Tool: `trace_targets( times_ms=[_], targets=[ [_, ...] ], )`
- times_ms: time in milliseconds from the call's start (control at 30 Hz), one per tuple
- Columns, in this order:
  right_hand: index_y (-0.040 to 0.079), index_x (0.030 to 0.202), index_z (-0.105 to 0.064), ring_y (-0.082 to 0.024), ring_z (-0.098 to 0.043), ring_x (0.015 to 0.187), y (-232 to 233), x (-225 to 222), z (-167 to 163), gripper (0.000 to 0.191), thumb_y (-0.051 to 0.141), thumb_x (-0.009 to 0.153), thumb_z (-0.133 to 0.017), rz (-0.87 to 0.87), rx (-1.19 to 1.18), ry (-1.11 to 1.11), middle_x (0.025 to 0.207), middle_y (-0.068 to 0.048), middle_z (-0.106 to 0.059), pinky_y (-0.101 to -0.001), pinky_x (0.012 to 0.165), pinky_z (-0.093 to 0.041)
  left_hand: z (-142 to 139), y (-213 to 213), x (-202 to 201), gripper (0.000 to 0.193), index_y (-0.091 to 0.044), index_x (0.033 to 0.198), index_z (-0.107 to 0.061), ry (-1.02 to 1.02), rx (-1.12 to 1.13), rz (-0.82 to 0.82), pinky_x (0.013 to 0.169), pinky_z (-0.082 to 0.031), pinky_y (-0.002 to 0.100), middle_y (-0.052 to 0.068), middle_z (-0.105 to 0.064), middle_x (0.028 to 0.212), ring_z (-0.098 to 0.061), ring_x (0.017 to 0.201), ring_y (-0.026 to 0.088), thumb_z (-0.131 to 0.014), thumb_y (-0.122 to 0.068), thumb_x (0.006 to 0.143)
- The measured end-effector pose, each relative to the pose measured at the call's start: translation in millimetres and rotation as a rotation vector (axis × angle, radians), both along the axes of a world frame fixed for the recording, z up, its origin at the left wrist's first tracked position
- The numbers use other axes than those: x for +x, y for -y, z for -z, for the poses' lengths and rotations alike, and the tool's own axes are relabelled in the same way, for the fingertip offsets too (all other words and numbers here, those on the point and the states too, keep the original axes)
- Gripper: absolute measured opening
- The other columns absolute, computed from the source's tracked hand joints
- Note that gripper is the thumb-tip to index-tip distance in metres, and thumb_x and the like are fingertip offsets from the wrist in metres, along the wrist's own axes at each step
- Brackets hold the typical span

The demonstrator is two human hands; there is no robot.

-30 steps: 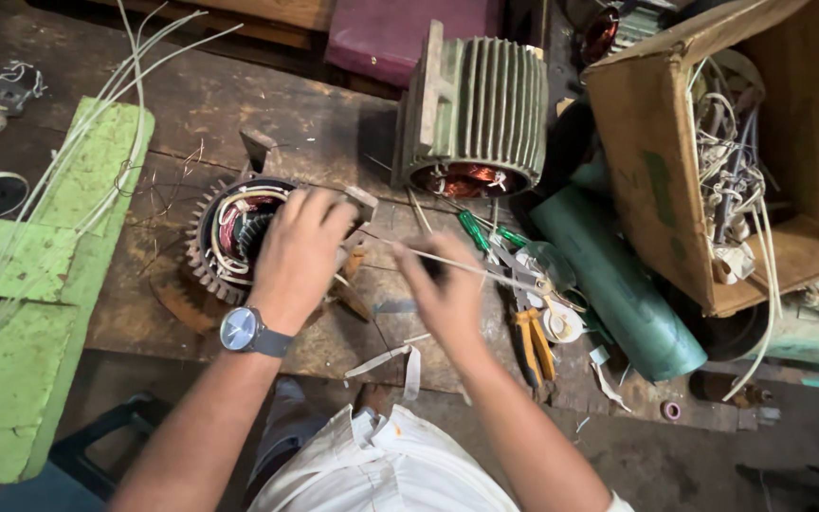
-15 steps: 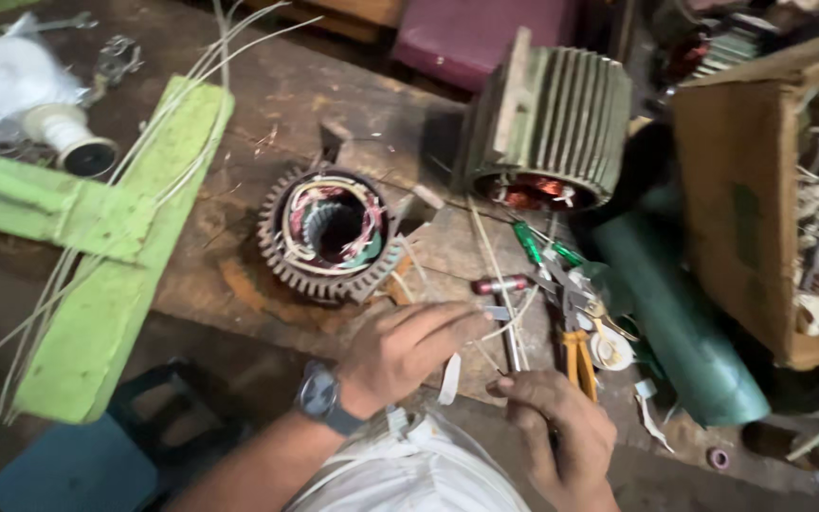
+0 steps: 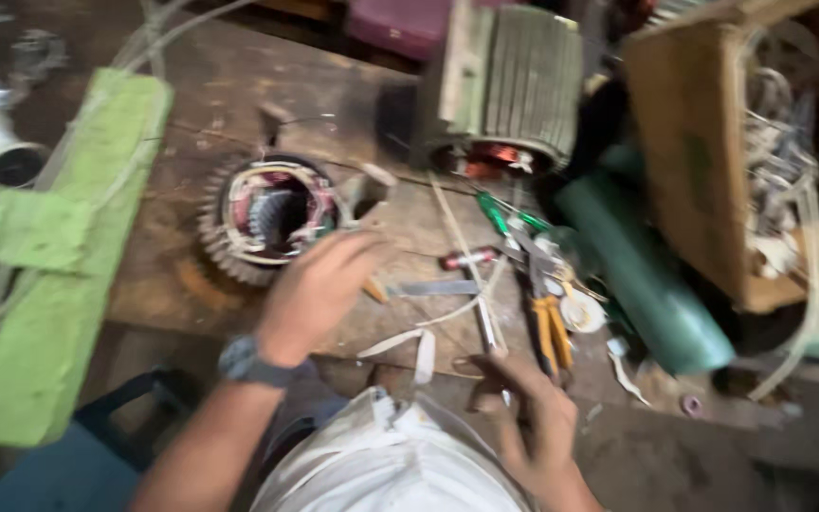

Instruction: The person works at a cluttered workbench rewinding an electric motor stator, feeding white insulating sleeves and wire into the stator slots and pressing the windings into place by hand. They use pliers to cut and position wire and pick up a hammer at one point while fitting the coils.

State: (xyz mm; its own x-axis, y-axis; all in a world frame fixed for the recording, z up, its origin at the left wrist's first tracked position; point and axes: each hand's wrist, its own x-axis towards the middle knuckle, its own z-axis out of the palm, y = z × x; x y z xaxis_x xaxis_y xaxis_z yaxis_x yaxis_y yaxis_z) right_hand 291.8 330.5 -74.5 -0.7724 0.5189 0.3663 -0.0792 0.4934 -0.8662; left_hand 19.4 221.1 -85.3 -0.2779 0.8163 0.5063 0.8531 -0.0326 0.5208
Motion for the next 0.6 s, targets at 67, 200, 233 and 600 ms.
trace_targets(
  times_ms=[67, 200, 233, 600],
  targets=[
    [-0.003, 0.136, -0.048, -0.019, -0.074, 0.074, -13, 10, 14, 0.044, 0.007, 0.096, -0.064, 0.051, -0.054, 0.19, 0.11, -0.012, -0.078, -0.0302, 0.069, -0.06, -4, 9, 3, 0.05, -0.011, 0.132, -0.067, 0.014, -0.004, -0.064, 0.098, -0.054, 0.039, 0.015, -0.064, 0.136, -0.065, 0.12, 0.032, -0.062, 0.005, 0.084],
    [0.012, 0.11, -0.069, -0.036, -0.072, 0.082, -48, 35, 48, 0.025, 0.015, 0.085, -0.074, 0.105, 0.376, 0.751, 0.097, -0.011, -0.075, -0.0444, 0.07, -0.056, 3, 37, 23, 0.045, -0.009, 0.134, -0.062, 0.104, 0.026, -0.199, 0.098, -0.055, 0.042, 0.015, -0.059, 0.138, -0.064, 0.121, 0.036, -0.073, -0.005, 0.09],
    [0.013, 0.111, -0.07, -0.037, -0.071, 0.082, -57, 41, 56, 0.029, 0.012, 0.083, -0.072, 0.155, 0.379, 0.799, 0.099, -0.012, -0.074, -0.0459, 0.069, -0.056, 7, 46, 28, 0.044, -0.009, 0.133, -0.062, 0.127, 0.004, -0.211, 0.1, -0.055, 0.043, 0.014, -0.059, 0.138, -0.065, 0.122, 0.036, -0.071, -0.005, 0.09],
    [0.012, 0.108, -0.073, -0.039, -0.057, 0.111, -95, 1, 136, 0.027, 0.009, 0.083, -0.067, 0.077, 0.72, 0.652, 0.127, -0.018, -0.064, -0.0464, 0.091, -0.048, 48, 86, 81, 0.025, -0.006, 0.116, -0.07, 0.376, -0.184, -0.323, 0.089, -0.055, 0.041, 0.015, -0.069, 0.117, -0.068, 0.107, 0.034, -0.069, -0.015, 0.093]
  ],
)
